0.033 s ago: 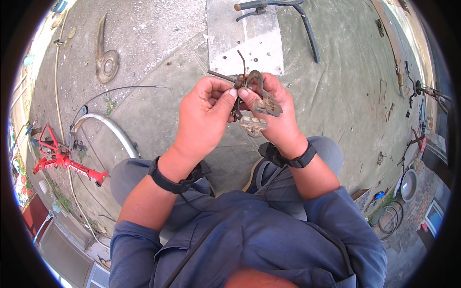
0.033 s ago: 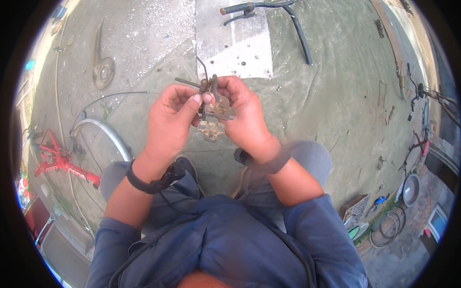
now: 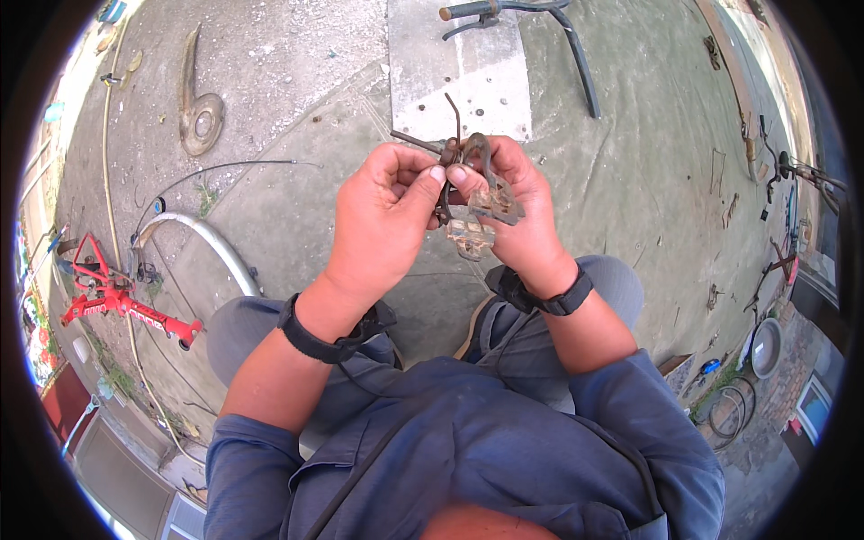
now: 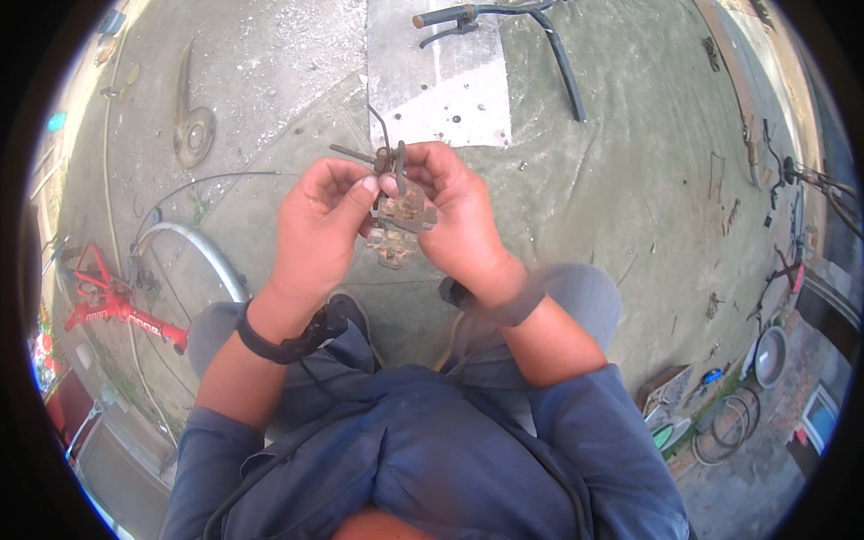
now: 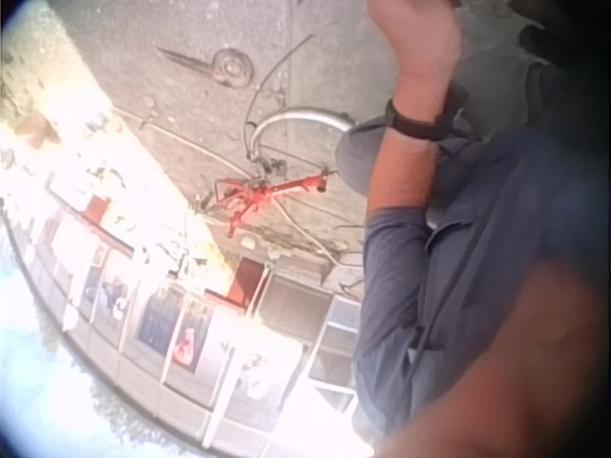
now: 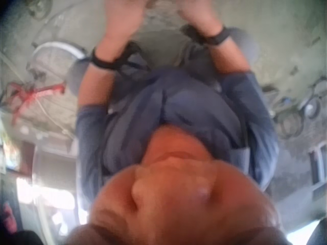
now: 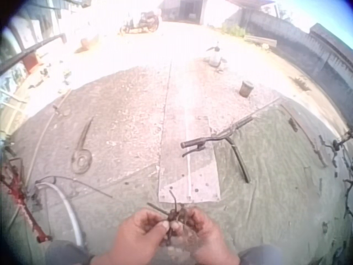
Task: The person assembles a bicycle brake caliper by hand, inserting a spring, attaching brake pads, and securing them with a bolt and nut. The person then tightens the assembly and holds the completed brake caliper.
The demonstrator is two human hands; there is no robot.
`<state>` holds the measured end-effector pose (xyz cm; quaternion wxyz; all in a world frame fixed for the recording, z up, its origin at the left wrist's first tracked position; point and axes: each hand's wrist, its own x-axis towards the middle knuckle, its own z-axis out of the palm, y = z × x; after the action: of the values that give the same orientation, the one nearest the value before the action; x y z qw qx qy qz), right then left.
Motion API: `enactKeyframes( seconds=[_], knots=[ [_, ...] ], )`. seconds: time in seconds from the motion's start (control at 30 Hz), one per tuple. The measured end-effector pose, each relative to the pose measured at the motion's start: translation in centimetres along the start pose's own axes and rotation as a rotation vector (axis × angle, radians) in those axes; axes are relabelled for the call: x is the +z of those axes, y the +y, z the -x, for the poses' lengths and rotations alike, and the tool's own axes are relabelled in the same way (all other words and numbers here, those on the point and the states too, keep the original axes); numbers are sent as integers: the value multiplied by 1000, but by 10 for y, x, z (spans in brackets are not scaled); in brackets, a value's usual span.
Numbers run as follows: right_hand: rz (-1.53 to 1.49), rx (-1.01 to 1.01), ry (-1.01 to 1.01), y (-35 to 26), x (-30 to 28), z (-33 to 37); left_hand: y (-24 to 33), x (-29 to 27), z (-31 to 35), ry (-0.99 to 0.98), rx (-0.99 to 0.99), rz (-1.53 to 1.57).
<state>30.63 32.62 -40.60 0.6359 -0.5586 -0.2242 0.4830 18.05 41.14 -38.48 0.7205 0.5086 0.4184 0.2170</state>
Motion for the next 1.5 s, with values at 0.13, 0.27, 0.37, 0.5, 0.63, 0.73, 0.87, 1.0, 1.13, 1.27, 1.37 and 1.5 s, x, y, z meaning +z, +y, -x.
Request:
enactKeyframes(
  seconds=[0.13, 0.27, 0.37, 0.5, 0.63, 0.73, 0.87, 1.0, 1.13, 1.27, 1.37, 1.5],
  knots=[
    [64, -43, -2, 1, 0, 2, 6, -3, 1, -15, 18, -50],
    [11, -56, -16, -1, 2, 2, 6, -4, 2, -17, 21, -56],
    [-26, -19, -22, -3, 1, 2, 4, -4, 2, -14, 47, -32],
    [6, -16, -20, -4, 0, 2, 3, -5, 2, -1, 82, -78],
    [-93, 2, -37, -2, 0, 1, 7, -6, 2, -11, 71, -115],
    [-160, 15, -52, -1, -1, 0, 10, -10, 2, -49, 50, -76],
    [-188, 35, -85, -1, -4, 0, 7, -8, -1, -29, 58, 9],
    [-164, -12, -83, 0, -4, -2, 6, -9, 0, -38, 23, 30],
    [-93, -17, -84, -4, -6, -1, 7, -9, 0, -59, -10, 56],
    [-80, 23, -129, -7, -10, -2, 11, -12, 0, -110, -33, 56],
    [-171, 36, -152, -7, -12, -4, 12, -15, 0, -128, -29, 17],
    [-122, 75, -143, -9, -15, -5, 9, -14, 2, -134, 28, 3]
  ],
)
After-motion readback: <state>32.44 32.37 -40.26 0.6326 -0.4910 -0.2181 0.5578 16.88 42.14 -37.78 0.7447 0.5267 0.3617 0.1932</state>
